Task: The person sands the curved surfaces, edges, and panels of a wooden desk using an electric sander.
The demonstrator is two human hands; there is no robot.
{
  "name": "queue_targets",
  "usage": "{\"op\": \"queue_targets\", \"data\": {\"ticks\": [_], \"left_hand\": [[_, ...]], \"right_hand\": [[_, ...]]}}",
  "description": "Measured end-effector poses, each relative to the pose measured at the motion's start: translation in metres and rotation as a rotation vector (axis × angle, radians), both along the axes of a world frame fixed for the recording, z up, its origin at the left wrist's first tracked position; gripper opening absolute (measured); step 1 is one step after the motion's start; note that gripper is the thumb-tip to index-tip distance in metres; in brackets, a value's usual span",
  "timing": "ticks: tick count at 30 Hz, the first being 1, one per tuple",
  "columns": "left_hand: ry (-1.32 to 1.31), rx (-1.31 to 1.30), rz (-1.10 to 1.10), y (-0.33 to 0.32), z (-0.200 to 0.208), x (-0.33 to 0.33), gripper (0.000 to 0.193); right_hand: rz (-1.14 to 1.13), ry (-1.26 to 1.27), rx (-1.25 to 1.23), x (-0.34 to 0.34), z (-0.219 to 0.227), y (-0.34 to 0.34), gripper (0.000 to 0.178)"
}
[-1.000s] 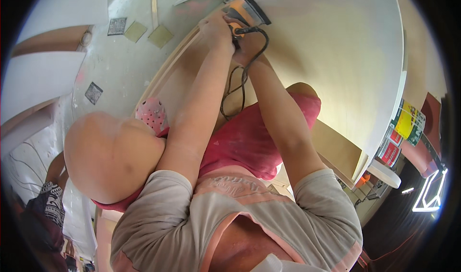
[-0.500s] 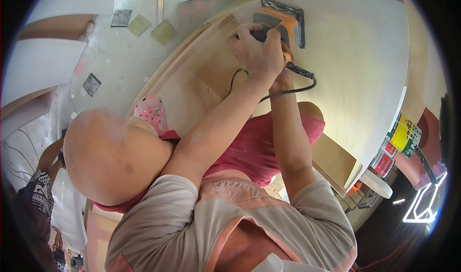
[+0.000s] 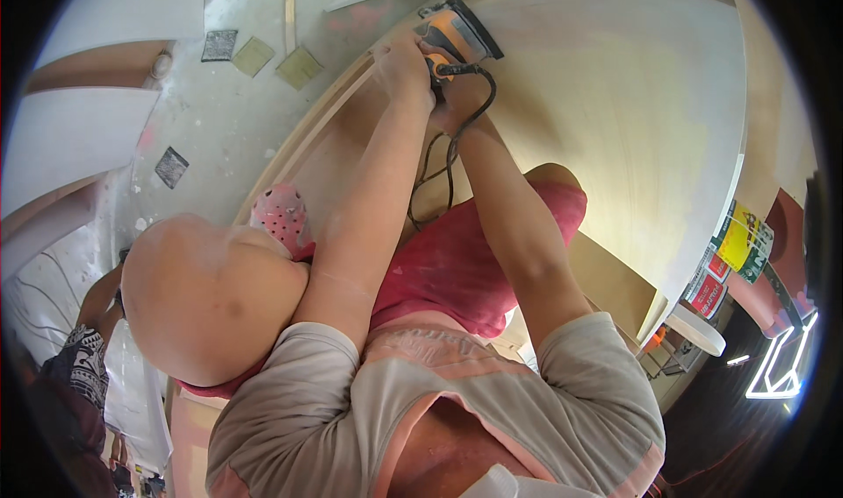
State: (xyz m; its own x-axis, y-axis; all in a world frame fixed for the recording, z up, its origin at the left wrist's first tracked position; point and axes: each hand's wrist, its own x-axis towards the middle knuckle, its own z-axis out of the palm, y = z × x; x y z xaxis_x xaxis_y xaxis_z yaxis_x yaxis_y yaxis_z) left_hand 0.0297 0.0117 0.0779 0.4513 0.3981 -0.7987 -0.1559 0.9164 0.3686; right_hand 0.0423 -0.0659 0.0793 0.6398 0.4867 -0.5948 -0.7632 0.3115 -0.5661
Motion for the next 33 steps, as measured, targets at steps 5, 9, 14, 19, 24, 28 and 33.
{"op": "queue_targets", "data": {"ticks": [5,9,14,19,24,28,33], "left_hand": [[0.083,0.095,-0.043,-0.015,0.02,-0.003,0.013],[0.246,0.591,-0.166,-0.046,0.037,-0.007,0.025],[0.184,0.885,-0.177,-0.094,0.093,-0.027,0.03],[0.146,0.872,-0.166,-0.087,0.08,-0.027,0.03],[0.193,0.621,-0.167,-0.067,0.057,-0.012,0.026],[0.077,0.233,-0.029,-0.051,0.019,-0.006,0.02],[-0.034,-0.039,0.099,-0.042,0.022,-0.006,0.019]], "right_hand": [[-0.037,-0.031,-0.061,-0.001,0.002,-0.016,0.021],[-0.016,0.024,0.266,-0.015,0.036,-0.045,0.028],[-0.084,-0.158,0.13,-0.014,0.059,-0.085,0.025],[-0.047,-0.195,0.104,-0.016,0.053,-0.078,0.024],[-0.035,-0.191,-0.051,-0.004,0.024,-0.068,0.022],[-0.073,-0.071,-0.098,-0.006,0.002,-0.044,0.02],[0.017,-0.067,-0.06,-0.004,-0.004,-0.041,0.019]]}}
